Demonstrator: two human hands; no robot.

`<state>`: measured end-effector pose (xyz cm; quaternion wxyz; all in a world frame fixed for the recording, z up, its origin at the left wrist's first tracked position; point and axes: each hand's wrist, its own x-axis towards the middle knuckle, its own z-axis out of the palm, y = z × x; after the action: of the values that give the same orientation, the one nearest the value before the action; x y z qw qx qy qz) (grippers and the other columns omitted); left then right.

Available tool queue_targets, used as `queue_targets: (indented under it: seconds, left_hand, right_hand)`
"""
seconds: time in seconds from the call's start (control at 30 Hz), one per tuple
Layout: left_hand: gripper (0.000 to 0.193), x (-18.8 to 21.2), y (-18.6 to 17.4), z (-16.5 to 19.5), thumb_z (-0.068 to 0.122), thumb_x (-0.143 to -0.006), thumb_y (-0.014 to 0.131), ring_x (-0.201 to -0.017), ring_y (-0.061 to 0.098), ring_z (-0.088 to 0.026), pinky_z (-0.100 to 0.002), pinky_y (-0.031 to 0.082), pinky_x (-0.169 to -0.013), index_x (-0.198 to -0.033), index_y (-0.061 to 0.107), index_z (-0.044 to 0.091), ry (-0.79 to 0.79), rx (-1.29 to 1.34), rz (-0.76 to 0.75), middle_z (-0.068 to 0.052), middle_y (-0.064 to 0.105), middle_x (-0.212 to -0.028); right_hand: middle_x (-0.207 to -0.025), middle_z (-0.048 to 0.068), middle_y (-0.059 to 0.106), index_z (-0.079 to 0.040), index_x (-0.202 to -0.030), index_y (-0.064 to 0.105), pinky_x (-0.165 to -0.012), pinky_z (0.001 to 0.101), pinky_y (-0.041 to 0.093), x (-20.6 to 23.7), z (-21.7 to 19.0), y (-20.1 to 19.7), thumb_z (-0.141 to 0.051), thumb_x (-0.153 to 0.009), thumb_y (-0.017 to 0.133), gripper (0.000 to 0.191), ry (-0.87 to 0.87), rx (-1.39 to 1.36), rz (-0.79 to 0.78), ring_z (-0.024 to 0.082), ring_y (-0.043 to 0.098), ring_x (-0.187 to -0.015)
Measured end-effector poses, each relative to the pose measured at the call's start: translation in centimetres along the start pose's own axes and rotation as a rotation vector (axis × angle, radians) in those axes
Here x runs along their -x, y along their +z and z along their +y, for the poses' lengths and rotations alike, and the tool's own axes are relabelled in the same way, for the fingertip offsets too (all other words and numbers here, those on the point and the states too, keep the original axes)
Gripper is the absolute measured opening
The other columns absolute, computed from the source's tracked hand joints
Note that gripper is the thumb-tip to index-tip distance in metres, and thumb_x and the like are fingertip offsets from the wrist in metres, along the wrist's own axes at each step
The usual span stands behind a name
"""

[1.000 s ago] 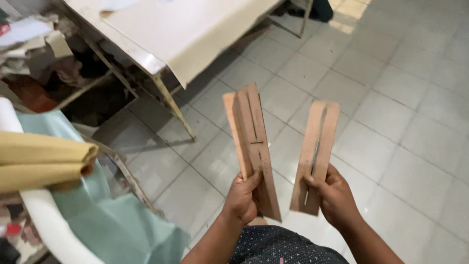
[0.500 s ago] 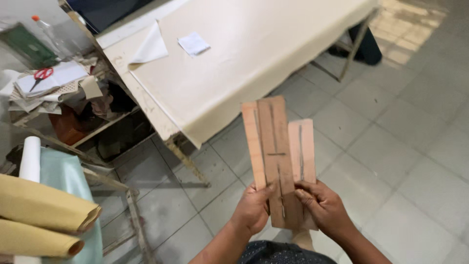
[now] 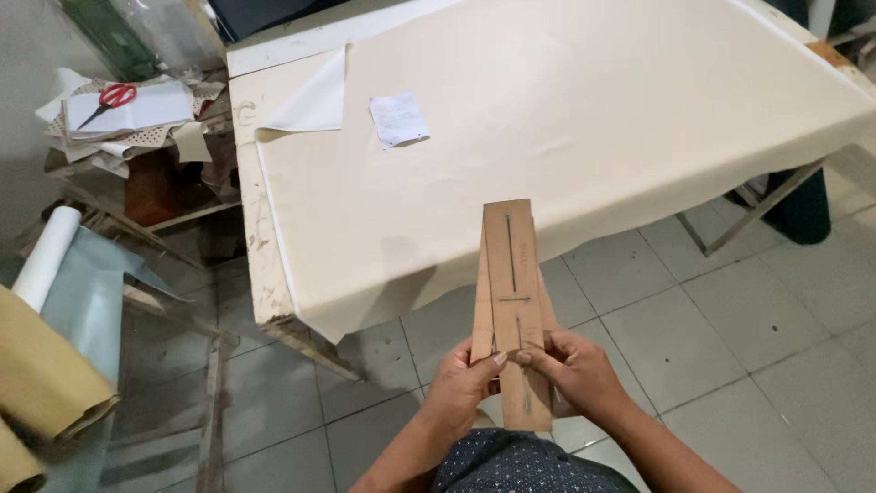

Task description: The person places pink shoe-shaped templates on a large sheet of light-colored material and traces their outlines with a pencil. They then gather the templates, move to a different area, and use a ruler to mark lines on a roll of light blue material.

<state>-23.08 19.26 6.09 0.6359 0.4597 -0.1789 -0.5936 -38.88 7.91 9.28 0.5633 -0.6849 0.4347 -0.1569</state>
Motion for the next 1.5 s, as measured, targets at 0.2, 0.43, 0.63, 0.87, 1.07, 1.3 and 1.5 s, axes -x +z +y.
queue_targets:
  seconds: [0.2, 0.43, 0.63, 0.87, 1.07, 1.3, 1.5]
  left_hand:
    - [0.029, -9.6, 0.9, 2.3, 0.014, -0.099, 0.055, -0.095, 0.072, -0.018, -0.035, 0.063, -0.085, -0.124, 0.061, 0.001, 0.010, 0.186, 0.063, -0.011, 0.072, -0.110]
    - [0.029, -23.5, 0.4, 6.0, 0.015, -0.101, 0.053, -0.095, 0.071, -0.019, -0.037, 0.061, -0.085, -0.126, 0.057, 0.001, 0.019, 0.193, 0.082, -0.012, 0.070, -0.111]
    - [0.032, -31.9, -1.0, 8.2, 0.015, -0.104, 0.049, -0.103, 0.071, -0.025, -0.040, 0.060, -0.092, -0.131, 0.052, -0.002, -0.036, 0.178, 0.209, -0.018, 0.068, -0.118]
    - [0.034, -34.4, -1.6, 7.2, 0.017, -0.103, 0.044, -0.109, 0.071, -0.024, -0.038, 0.062, -0.093, -0.134, 0.048, 0.003, -0.245, 0.269, 0.375, -0.016, 0.066, -0.122]
    - [0.032, -34.1, -1.6, 6.6, 0.021, -0.103, 0.052, -0.100, 0.070, -0.018, -0.032, 0.061, -0.085, -0.129, 0.055, 0.002, -0.263, 0.211, 0.428, -0.012, 0.069, -0.115]
    - [0.033, -34.5, -2.4, 6.8, 0.022, -0.102, 0.052, -0.095, 0.069, -0.016, -0.029, 0.059, -0.083, -0.126, 0.060, 0.001, -0.174, 0.134, 0.493, -0.011, 0.071, -0.110]
    - [0.028, -34.4, -2.6, 7.1, 0.018, -0.097, 0.063, -0.082, 0.069, -0.015, -0.028, 0.058, -0.071, -0.119, 0.059, 0.000, -0.105, 0.116, 0.508, -0.010, 0.072, -0.098]
  right_hand:
    - [-0.122, 0.014, 0.065, -0.002, -0.129, 0.059, -0.091, 0.0360, 0.060, -10.5, -1.0, -2.8, -0.042, -0.076, 0.084, 0.071, -0.051, 0.361, -0.008, 0.024, 0.070, -0.111]
    - [-0.134, 0.015, 0.061, -0.003, -0.137, 0.054, -0.105, 0.0400, 0.051, -23.6, -2.6, -6.7, -0.046, -0.080, 0.079, 0.075, -0.113, 0.346, -0.015, 0.028, 0.062, -0.128]
    - [-0.146, 0.015, 0.047, -0.015, -0.149, 0.050, -0.101, 0.0420, 0.051, -31.7, -3.9, -10.1, -0.048, -0.080, 0.078, 0.081, 0.041, 0.681, 0.038, 0.029, 0.057, -0.128]
    - [-0.137, 0.011, 0.056, -0.011, -0.140, 0.051, -0.095, 0.0383, 0.055, -33.7, -1.1, -8.5, -0.055, -0.076, 0.084, 0.085, 0.006, 0.780, -0.292, 0.023, 0.066, -0.117]
    - [-0.127, 0.012, 0.061, -0.014, -0.131, 0.059, -0.083, 0.0396, 0.058, -34.2, 0.0, -8.4, -0.034, -0.081, 0.070, 0.055, -0.028, 0.962, -0.242, 0.029, 0.070, -0.098]
    - [-0.089, 0.010, 0.077, -0.004, -0.128, 0.063, -0.080, 0.0367, 0.058, -35.5, -0.7, -12.6, -0.027, -0.100, 0.053, 0.037, 0.313, 0.341, 0.020, 0.021, 0.075, -0.083]
    - [-0.092, 0.012, 0.074, 0.005, -0.130, 0.057, -0.079, 0.0316, 0.057, -35.8, -0.4, -11.9, -0.012, -0.095, 0.057, 0.039, 0.283, -0.151, 0.025, 0.018, 0.072, -0.079]
